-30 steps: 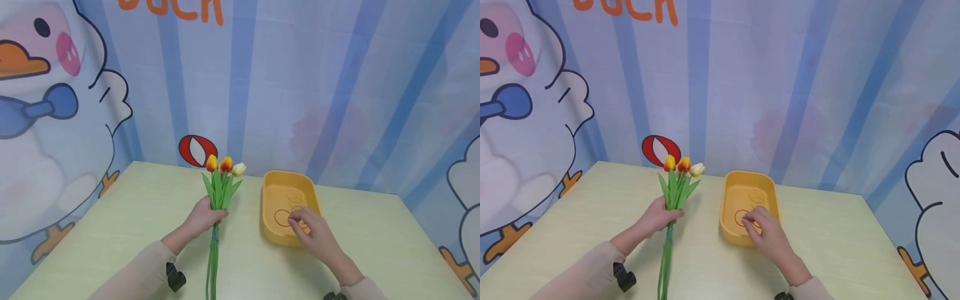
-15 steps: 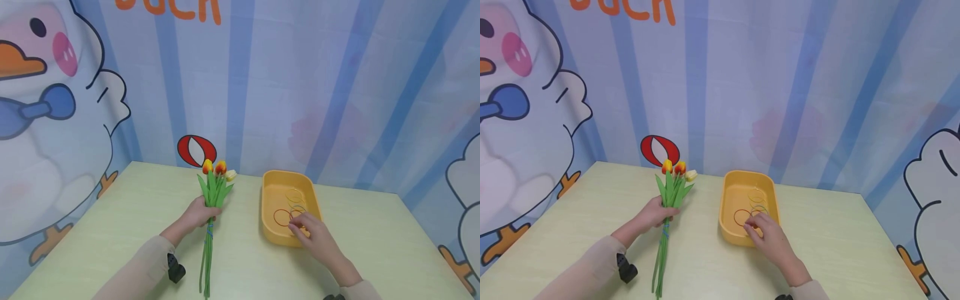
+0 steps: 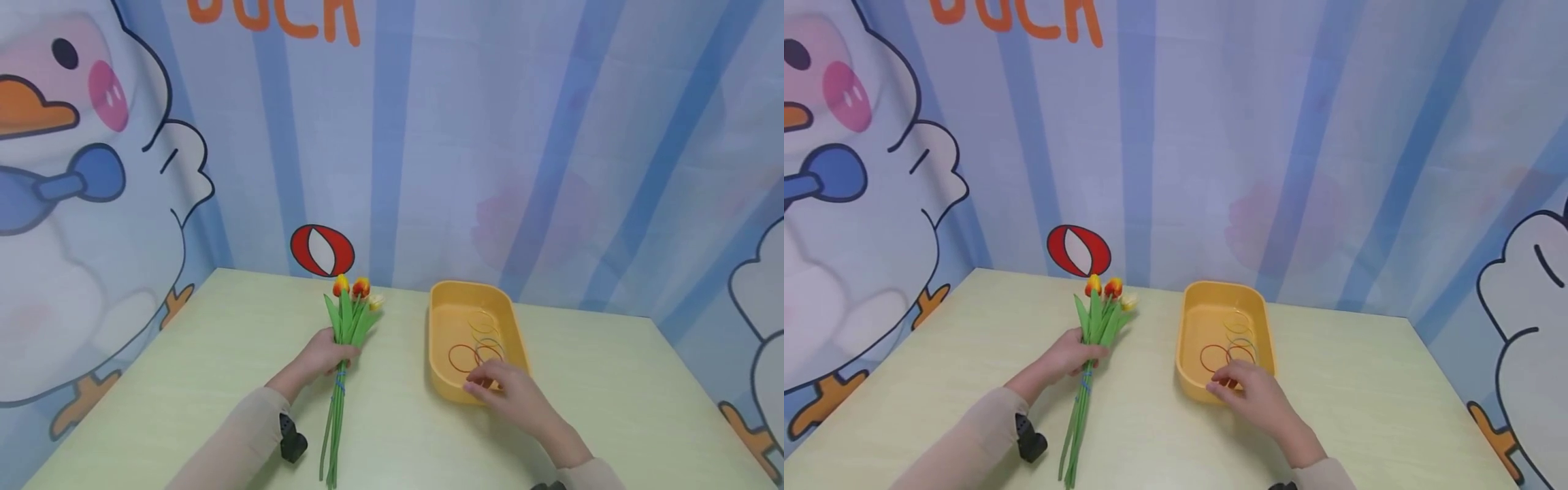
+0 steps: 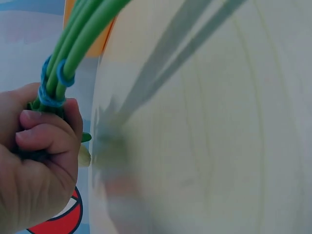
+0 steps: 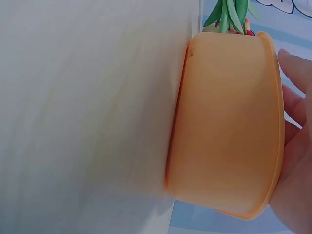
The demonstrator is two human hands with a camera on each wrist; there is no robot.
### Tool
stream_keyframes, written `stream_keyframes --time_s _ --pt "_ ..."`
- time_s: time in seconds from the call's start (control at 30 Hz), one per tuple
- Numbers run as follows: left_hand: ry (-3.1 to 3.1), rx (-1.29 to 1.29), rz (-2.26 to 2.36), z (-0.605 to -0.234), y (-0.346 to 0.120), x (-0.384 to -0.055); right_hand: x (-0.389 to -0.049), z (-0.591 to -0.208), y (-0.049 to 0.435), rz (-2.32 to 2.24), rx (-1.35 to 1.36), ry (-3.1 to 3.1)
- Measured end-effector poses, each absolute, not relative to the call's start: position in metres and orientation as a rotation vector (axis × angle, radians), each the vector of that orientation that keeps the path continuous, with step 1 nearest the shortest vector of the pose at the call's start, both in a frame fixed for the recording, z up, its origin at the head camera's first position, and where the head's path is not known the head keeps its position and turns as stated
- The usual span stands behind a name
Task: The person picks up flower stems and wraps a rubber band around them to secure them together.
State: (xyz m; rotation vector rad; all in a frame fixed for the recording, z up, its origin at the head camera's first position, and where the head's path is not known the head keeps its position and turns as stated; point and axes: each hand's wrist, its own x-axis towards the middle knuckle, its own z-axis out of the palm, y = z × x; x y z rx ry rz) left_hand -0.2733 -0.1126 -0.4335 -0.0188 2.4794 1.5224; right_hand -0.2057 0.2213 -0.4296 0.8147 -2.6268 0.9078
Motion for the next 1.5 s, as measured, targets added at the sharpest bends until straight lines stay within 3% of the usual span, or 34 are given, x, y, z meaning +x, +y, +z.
stream_keyframes --time_s 1.5 --pt "2.509 -0.134 1.443 -0.449 -0.102 -0.275 -0.209 -0.428 0.219 0.838 0.836 -2.723"
